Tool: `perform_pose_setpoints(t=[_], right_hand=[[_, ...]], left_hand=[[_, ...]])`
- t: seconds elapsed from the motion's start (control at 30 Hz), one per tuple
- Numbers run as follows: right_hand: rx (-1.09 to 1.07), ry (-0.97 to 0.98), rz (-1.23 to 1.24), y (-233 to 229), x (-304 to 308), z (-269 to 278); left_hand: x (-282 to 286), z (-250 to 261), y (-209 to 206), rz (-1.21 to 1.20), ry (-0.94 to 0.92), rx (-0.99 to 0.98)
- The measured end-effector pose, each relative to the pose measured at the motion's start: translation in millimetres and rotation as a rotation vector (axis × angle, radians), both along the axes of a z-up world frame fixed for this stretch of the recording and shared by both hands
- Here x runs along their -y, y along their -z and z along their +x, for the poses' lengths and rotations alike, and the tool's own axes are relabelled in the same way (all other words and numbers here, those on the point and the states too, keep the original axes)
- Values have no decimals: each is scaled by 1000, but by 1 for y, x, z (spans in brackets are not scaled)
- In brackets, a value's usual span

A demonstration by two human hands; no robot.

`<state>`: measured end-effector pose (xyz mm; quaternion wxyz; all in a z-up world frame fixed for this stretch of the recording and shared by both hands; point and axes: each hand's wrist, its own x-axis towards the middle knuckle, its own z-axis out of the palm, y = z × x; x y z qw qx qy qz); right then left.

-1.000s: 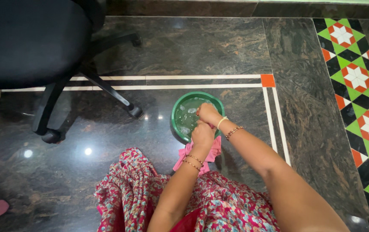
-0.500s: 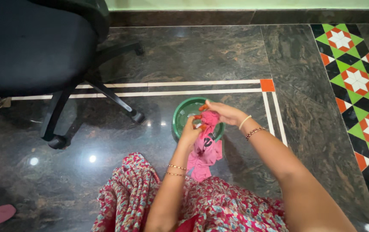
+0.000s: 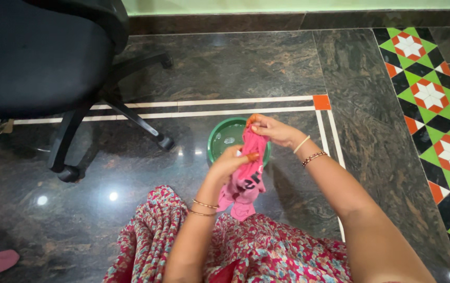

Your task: The person wipes a black office chair with a pink cloth, cleaning the seat and backrest. They then dip the cloth into a green bowl of water, wring it out, and hang it on the chair.

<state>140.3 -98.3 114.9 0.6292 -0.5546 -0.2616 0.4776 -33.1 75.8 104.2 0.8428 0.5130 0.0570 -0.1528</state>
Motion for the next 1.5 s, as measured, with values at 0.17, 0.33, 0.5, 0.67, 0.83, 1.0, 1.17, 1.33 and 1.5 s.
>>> perform_pose_setpoints(t=[0.17, 0.33, 0.5, 0.67, 0.83, 1.0, 1.17, 1.33, 1.5], right_hand=[[-34, -53, 118, -45, -24, -27], [20, -244, -36, -69, -55, -51], [586, -261, 158, -77, -91, -74], [278, -238, 143, -113, -123, -104], [585, -187, 79, -125, -154, -124], [418, -154, 165, -126, -173, -133], [644, -34, 31, -131, -190, -147], [930, -91, -57, -153, -192, -155], [921, 14, -184, -126, -209, -159]], left_hand=[[-71, 11, -16, 385, -107, 118], [-117, -11, -97, 920, -212, 217], [-135, -39, -176, 1509, -142, 230], [-170, -70, -214, 1461, -248, 292], [-209, -89, -215, 1228, -255, 361], [-237, -96, -208, 1331, -231, 365], [-245, -108, -220, 1356, -330, 324], [-253, -124, -244, 1390, -351, 125], [-258, -115, -223, 1464, -234, 180]])
